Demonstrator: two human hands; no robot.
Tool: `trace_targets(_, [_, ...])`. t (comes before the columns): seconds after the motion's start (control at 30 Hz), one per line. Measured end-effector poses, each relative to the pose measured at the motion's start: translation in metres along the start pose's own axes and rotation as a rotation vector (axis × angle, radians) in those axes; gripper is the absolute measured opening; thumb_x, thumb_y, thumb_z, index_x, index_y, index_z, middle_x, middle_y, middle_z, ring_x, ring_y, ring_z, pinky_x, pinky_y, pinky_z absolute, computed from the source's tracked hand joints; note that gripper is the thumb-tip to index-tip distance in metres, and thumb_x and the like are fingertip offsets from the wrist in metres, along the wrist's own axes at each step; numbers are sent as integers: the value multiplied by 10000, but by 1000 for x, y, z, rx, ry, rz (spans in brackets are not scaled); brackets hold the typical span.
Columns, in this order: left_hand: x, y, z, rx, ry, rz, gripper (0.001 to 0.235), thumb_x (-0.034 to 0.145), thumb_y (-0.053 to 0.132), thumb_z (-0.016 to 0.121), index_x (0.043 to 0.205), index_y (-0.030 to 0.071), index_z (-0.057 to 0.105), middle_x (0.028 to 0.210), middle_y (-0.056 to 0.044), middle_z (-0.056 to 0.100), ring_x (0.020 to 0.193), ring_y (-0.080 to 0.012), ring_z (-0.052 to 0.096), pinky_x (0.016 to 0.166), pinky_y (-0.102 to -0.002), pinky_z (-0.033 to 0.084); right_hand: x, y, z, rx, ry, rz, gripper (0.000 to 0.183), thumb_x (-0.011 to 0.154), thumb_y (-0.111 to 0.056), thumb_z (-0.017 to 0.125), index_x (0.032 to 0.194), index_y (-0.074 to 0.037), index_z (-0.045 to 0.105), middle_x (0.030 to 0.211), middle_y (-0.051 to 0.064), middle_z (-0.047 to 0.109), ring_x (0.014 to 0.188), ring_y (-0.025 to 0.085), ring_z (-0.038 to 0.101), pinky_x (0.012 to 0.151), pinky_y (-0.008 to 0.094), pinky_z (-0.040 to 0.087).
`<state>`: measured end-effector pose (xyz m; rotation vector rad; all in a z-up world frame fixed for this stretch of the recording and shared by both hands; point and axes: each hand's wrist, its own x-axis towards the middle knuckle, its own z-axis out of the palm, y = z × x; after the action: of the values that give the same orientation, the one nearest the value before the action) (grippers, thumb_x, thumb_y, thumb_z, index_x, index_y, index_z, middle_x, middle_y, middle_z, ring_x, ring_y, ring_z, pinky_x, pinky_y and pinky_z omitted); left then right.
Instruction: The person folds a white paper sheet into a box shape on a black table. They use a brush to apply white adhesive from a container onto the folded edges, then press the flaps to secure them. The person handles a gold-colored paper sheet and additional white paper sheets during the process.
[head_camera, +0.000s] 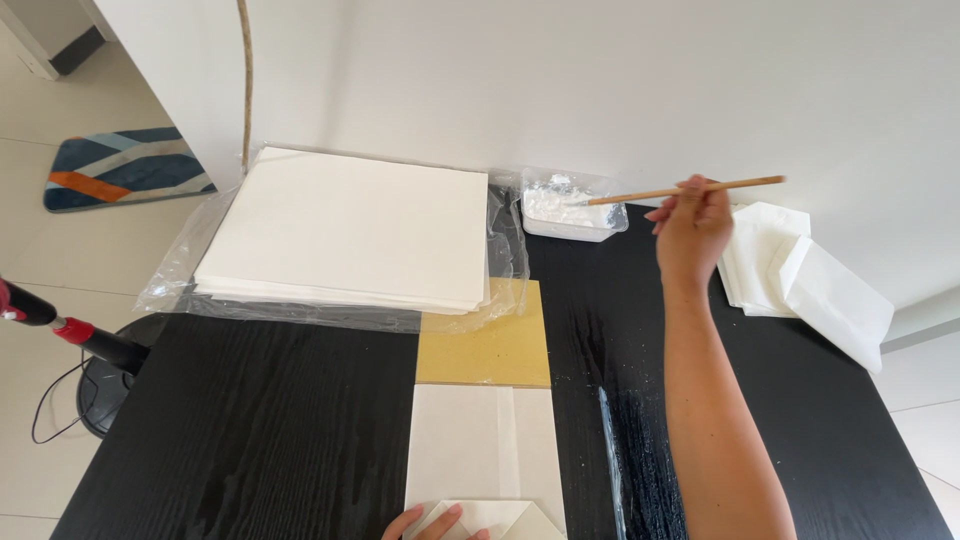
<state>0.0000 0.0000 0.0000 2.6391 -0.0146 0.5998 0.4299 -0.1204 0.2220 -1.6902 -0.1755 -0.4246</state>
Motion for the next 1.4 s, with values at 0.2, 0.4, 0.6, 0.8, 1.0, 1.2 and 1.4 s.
trace_targets(0.2, [19,-12,-59,-312,-721,-32,692,1027,619,532,1615,311,335,1672,14,277,1542,-165,162,1186,-496,115,-25,-39,-30,426,208,336,397,1059,-487,465,827,-165,491,678,-20,443,523,110,496,449,226,378])
trace_targets(0.4, [29,4,-95,-358,-381,304,159,979,242,697,855,169,765,1554,-226,473,1458,-483,342,1132,-621,210,-95,-80,-63,362,43,386,394,1073,-523,341,900,-196,477,779,98,712,476,153,563,420,229,377])
trace_targets(0.6, [38,26,-128,-318,-366,166,205,905,308,783,974,124,724,1571,-192,445,1495,-406,313,1160,-570,223,-170,-83,-109,394,-348,199,177,1198,-203,333,1223,-128,491,894,143,585,656,174,536,510,270,419])
trace_targets(0.8, [29,29,-112,-92,-289,113,1009,891,683,662,1555,-2,333,1658,-190,303,1541,-324,251,1223,-483,177,-248,-87,-157,336,-583,-80,172,1210,-214,271,1119,-142,397,925,268,690,556,253,643,432,258,517])
trace_targets(1.0, [27,28,-97,111,-311,133,1122,869,903,431,1564,27,333,1662,-112,313,1542,-257,244,1219,-475,167,-294,-90,-160,107,-705,-263,204,1129,-272,326,1034,-100,378,877,192,736,565,200,683,479,248,548])
trace_targets(1.2, [24,27,-86,142,-308,120,1073,862,839,546,1564,55,338,1661,-100,320,1542,-250,249,1216,-468,183,-305,-88,-150,60,-758,-206,162,1122,-197,311,1012,-109,390,845,153,744,564,171,646,476,242,517])
trace_targets(1.4, [23,26,-83,186,-261,139,1041,835,750,622,1561,50,364,1636,-100,372,1532,-247,288,1227,-464,200,-312,-95,-146,38,-789,-158,249,1113,-262,343,1002,-87,482,826,106,741,568,121,646,481,206,497])
